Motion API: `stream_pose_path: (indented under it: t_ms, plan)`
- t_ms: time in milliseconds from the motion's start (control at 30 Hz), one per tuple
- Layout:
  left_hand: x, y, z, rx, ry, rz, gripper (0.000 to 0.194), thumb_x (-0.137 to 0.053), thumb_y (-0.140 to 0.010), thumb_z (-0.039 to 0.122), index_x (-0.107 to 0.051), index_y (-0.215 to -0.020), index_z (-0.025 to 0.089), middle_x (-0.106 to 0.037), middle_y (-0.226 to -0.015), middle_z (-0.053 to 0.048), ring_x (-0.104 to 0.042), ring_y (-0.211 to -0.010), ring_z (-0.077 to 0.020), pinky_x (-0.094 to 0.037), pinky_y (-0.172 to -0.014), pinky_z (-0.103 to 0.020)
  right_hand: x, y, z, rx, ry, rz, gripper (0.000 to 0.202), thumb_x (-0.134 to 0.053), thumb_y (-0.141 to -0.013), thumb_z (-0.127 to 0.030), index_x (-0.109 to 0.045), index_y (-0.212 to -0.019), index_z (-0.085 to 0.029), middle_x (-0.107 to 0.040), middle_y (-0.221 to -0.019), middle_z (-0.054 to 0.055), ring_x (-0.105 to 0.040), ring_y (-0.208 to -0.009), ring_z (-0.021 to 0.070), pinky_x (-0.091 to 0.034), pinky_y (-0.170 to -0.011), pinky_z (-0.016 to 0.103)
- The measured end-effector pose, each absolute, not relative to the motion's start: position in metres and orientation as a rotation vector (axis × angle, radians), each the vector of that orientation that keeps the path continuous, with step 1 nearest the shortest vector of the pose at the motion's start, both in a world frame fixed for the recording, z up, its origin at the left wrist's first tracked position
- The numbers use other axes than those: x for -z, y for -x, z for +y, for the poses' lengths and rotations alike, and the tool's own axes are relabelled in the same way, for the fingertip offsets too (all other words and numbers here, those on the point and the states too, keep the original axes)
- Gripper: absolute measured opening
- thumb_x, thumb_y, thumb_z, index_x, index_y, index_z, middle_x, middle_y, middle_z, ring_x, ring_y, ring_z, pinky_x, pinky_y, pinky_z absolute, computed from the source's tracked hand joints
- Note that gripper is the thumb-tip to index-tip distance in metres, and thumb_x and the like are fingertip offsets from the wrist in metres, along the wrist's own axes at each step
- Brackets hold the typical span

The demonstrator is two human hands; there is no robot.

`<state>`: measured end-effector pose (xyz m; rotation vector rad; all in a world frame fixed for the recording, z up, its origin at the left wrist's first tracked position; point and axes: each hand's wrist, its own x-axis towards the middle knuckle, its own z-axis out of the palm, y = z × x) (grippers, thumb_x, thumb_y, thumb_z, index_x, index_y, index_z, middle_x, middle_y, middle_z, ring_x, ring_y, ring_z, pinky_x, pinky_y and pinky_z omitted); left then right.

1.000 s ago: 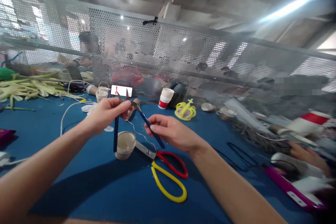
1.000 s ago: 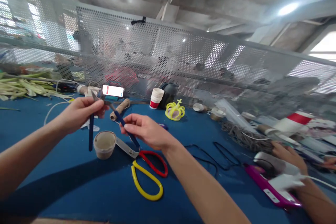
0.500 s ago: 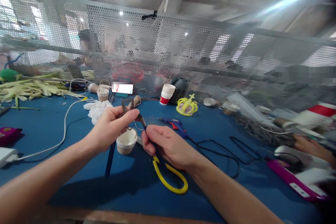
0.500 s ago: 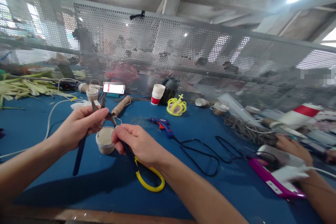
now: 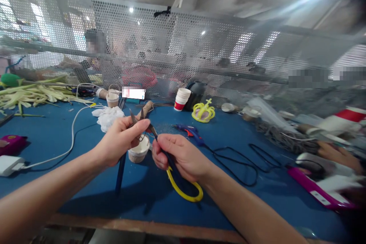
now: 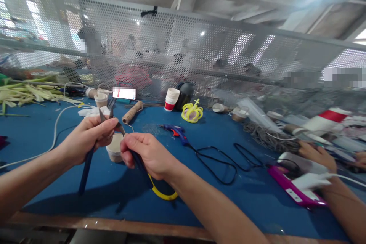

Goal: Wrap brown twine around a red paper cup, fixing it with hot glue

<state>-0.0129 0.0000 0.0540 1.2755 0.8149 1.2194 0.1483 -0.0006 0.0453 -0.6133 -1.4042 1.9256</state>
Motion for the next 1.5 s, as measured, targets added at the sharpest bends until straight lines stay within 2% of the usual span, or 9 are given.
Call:
stream_pose_path:
  t_ms: [233,467,700,900,967,1100,1233,1367,1500]
  plan:
    - [-0.045,0.005,0.000,-1.225,-1.186,0.825,0.033,-0.061,-0.070,0.038,-0.042,-0.055,0.017,-0.028,-0.043,0.009,-0.020,-0.038,-0.0030,-0.014,-0.037,-0.018,-0.048,-0.143,0.010,-1.934,0.651,-1.361,0.027,-0.062,-0.073,-0.036,-0.054,-0.064,-0.012,-0.047,-0.046,-0.005,-0.040,-0.041,0.0049,-0.027,-0.042,0.019]
    - [-0.045,0.010,0.004,-1.262,-1.144,0.828,0.033,-0.061,-0.071,0.040,-0.047,-0.056,0.015,-0.028,-0.043,0.009,-0.022,-0.038,-0.0027,-0.018,-0.038,-0.018,-0.060,-0.151,0.017,-1.919,0.771,-1.532,0.040,-0.043,-0.083,-0.046,-0.058,-0.074,-0.011,-0.056,-0.051,0.000,-0.048,-0.044,0.0074,-0.035,-0.044,0.021]
    - [-0.045,0.007,0.003,-1.335,-1.097,0.799,0.028,-0.063,-0.070,0.035,-0.048,-0.060,0.014,-0.030,-0.045,0.010,-0.024,-0.037,-0.0014,-0.019,-0.037,-0.016,-0.056,-0.154,0.009,-1.707,0.867,-1.612,0.022,-0.057,-0.077,-0.033,-0.055,-0.070,-0.012,-0.055,-0.049,-0.003,-0.045,-0.042,0.0042,-0.032,-0.043,0.017]
    - [-0.042,0.003,0.004,-1.288,-1.127,0.850,0.029,-0.058,-0.073,0.039,-0.049,-0.061,0.014,-0.027,-0.043,0.011,-0.022,-0.036,-0.0019,-0.018,-0.036,-0.016,-0.048,-0.151,0.013,-1.969,0.709,-1.421,0.022,-0.058,-0.075,-0.034,-0.055,-0.070,-0.013,-0.051,-0.045,-0.005,-0.042,-0.037,0.0044,-0.030,-0.039,0.018]
    - [-0.045,0.005,0.009,-1.260,-1.208,0.849,0.031,-0.054,-0.076,0.042,-0.052,-0.064,0.013,-0.032,-0.045,0.009,-0.027,-0.039,-0.0030,-0.022,-0.038,-0.017,-0.055,-0.156,0.021,-1.980,0.686,-1.450,0.023,-0.059,-0.074,-0.035,-0.055,-0.070,-0.013,-0.049,-0.044,-0.006,-0.040,-0.036,0.0041,-0.029,-0.038,0.017]
    - [-0.054,0.021,0.023,-1.357,-1.440,0.947,0.035,-0.050,-0.077,0.046,-0.057,-0.090,0.015,-0.056,-0.073,0.000,-0.052,-0.068,-0.0109,-0.041,-0.063,-0.024,-0.085,-0.179,0.056,-1.511,0.806,-1.720,0.022,-0.055,-0.078,-0.036,-0.056,-0.072,-0.015,-0.053,-0.051,-0.004,-0.047,-0.044,0.0055,-0.036,-0.044,0.018]
    - [-0.052,0.044,0.035,-1.494,-1.445,1.102,0.040,-0.051,-0.074,0.048,-0.055,-0.097,0.016,-0.059,-0.087,-0.003,-0.054,-0.082,-0.0161,-0.042,-0.072,-0.030,-0.097,-0.207,0.113,-0.459,1.412,-2.164,0.023,-0.043,-0.086,-0.030,-0.059,-0.080,-0.015,-0.063,-0.073,0.002,-0.058,-0.066,0.0102,-0.044,-0.060,0.022]
    - [-0.033,0.061,0.042,-1.516,-1.483,1.221,0.038,-0.055,-0.072,0.046,-0.056,-0.096,0.016,-0.059,-0.088,-0.003,-0.054,-0.082,-0.0162,-0.041,-0.073,-0.029,-0.067,-0.222,0.163,-0.158,1.692,-2.195,0.018,-0.052,-0.082,-0.025,-0.062,-0.080,-0.010,-0.063,-0.084,0.008,-0.058,-0.082,0.0178,-0.045,-0.073,0.031]
    - [-0.010,0.069,0.048,-1.523,-1.461,1.305,0.039,-0.056,-0.071,0.047,-0.056,-0.093,0.015,-0.059,-0.089,-0.004,-0.054,-0.084,-0.0170,-0.041,-0.075,-0.029,-0.026,-0.226,0.191,-0.018,1.876,-2.215,0.027,-0.049,-0.085,-0.029,-0.052,-0.108,-0.014,-0.055,-0.109,0.008,-0.056,-0.091,0.0177,-0.047,-0.077,0.038]
